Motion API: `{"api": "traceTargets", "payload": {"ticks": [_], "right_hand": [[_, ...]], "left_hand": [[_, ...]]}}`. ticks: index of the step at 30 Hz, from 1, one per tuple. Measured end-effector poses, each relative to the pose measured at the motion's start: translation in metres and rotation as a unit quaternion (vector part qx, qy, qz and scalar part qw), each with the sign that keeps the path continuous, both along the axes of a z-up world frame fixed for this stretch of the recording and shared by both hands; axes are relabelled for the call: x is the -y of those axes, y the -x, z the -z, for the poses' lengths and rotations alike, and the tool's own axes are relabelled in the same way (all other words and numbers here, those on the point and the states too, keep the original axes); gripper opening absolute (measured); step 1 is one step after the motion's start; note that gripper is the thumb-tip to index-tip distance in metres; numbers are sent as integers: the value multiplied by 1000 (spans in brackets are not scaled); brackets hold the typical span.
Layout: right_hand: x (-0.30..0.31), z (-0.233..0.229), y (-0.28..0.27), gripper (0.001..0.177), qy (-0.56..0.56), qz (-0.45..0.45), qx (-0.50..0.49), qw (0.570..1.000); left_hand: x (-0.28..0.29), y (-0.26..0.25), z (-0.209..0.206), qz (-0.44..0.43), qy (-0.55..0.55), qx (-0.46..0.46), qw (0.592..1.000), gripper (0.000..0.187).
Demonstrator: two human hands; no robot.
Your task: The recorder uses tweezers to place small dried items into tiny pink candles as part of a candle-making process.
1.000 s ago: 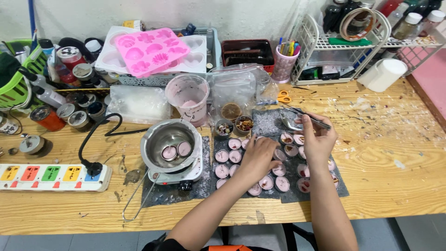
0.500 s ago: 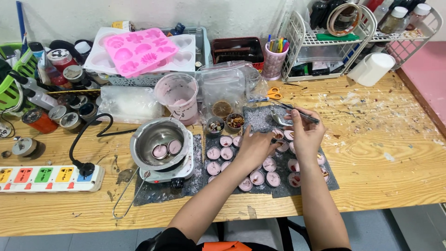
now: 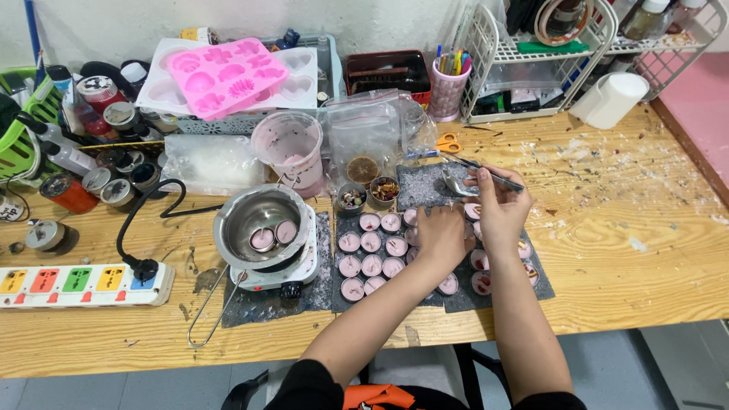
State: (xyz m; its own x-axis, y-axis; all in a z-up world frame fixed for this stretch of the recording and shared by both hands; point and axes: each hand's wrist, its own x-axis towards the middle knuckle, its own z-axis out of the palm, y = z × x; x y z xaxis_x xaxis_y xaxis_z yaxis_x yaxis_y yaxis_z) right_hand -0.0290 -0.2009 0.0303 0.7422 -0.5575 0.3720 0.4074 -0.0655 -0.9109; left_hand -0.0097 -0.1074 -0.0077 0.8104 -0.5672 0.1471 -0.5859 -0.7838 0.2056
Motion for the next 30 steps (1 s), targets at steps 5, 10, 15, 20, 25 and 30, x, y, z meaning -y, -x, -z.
{"api": "traceTargets", "payload": {"ticks": [5, 10, 15, 20, 25, 30], "right_hand": [[8, 10, -3, 18, -34, 6, 38, 999], [1, 12, -1, 17, -9, 3, 53, 999], [-22, 0, 9, 11, 126, -98, 43, 986], [-36, 5, 8, 16, 341, -116, 47, 932], [-46, 2, 10, 24, 409, -115, 56, 903], [-44, 11, 7, 27, 412, -116, 62, 902]], "left_hand": [[-60, -1, -50, 17, 151, -114, 982, 55], [-115, -30, -21, 45, 298, -91, 949, 56], [-142, -34, -2, 58, 422, -12, 904, 51], [-145, -37, -1, 3, 438, -70, 896, 52], [-147, -35, -2, 8, 441, -39, 897, 53], [-148, -33, -7, -27, 448, -56, 892, 51]]}}
